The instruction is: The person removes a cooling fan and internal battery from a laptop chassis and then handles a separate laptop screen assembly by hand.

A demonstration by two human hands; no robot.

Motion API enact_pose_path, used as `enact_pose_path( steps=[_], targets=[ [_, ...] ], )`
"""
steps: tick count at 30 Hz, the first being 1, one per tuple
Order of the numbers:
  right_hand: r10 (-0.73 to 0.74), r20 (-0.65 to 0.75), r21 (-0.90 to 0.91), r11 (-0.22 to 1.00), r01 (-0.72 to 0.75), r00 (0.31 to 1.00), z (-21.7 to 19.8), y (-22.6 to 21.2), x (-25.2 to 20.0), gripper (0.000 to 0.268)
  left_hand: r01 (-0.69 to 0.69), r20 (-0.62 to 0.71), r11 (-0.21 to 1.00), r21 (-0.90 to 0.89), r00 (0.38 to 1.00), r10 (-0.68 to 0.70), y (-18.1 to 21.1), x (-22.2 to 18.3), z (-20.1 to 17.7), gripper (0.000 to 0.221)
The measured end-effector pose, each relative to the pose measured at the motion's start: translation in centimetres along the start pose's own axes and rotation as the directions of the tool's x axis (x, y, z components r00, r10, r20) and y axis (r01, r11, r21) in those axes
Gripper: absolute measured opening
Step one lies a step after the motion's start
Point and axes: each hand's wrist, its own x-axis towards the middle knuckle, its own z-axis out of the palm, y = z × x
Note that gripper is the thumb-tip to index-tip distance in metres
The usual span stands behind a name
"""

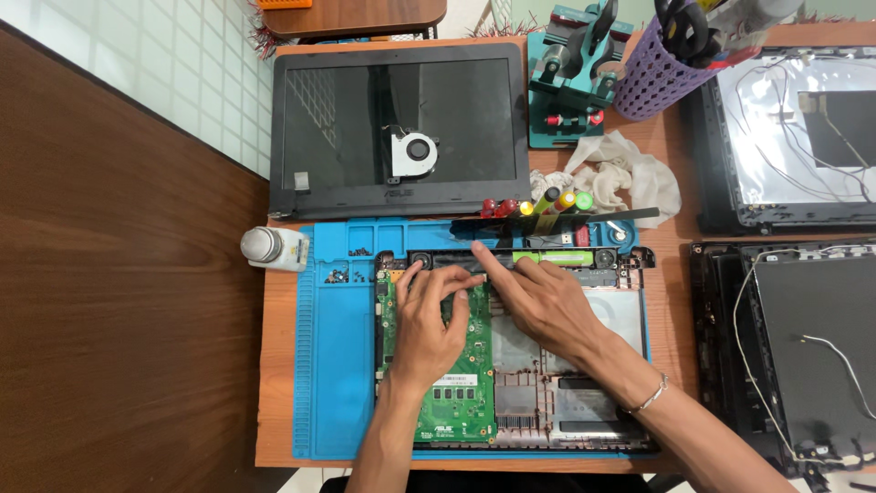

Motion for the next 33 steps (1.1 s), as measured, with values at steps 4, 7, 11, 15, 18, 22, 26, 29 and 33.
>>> enact_pose_path(
  steps=[4, 7, 11, 15, 18, 22, 26, 29, 33],
  targets=[
    [0.0, -0.015, -0.03, 1.0, 0.0, 1.0, 0.2, -0.2, 0.3, 0.08, 0.006, 0.005, 1.0, -0.009, 1.0, -0.006, 0.0, -0.1, 0.0, 0.017],
    [-0.023, -0.033, -0.052, 0.998, 0.021, 0.999, 0.9, -0.1, 0.3, 0.082, 0.007, 0.003, 1.0, -0.003, 1.0, -0.007, -0.1, -0.1, 0.0, 0.016],
    [-0.042, -0.029, -0.065, 0.997, 0.04, 0.999, 1.6, 0.2, -0.5, 0.082, -0.007, -0.002, 1.0, -0.008, 1.0, 0.007, -0.2, -0.2, 0.1, 0.016],
    [-0.02, -0.026, -0.056, 0.998, 0.019, 0.999, 1.9, 0.4, -1.1, 0.077, -0.014, -0.012, 1.0, 0.011, 1.0, 0.015, -0.2, -0.2, 0.2, 0.013],
    [0.01, -0.072, 0.018, 1.0, -0.009, 0.997, 1.9, 0.8, -1.2, 0.072, -0.016, -0.023, 1.0, 0.013, 1.0, 0.016, -0.2, -0.2, 0.2, 0.014],
    [0.037, -0.157, 0.105, 0.994, -0.021, 0.987, 1.7, 0.9, -1.4, 0.065, -0.017, -0.021, 1.0, 0.009, 1.0, 0.017, -0.2, -0.1, 0.2, 0.013],
    [0.075, -0.162, 0.171, 0.984, -0.047, 0.984, 1.5, 0.4, -1.3, 0.066, -0.011, -0.024, 1.0, 0.012, 1.0, 0.011, -0.1, -0.1, 0.1, 0.013],
    [0.128, -0.132, 0.232, 0.968, -0.095, 0.983, 0.7, -0.2, -1.4, 0.068, -0.015, -0.022, 1.0, 0.013, 1.0, 0.016, -0.1, -0.1, 0.0, 0.013],
    [0.228, -0.041, 0.25, 0.945, -0.211, 0.973, -1.1, -0.4, -1.6, 0.072, -0.035, -0.02, 0.999, 0.009, 0.999, 0.035, 0.2, 0.1, -0.2, 0.014]
  ],
)
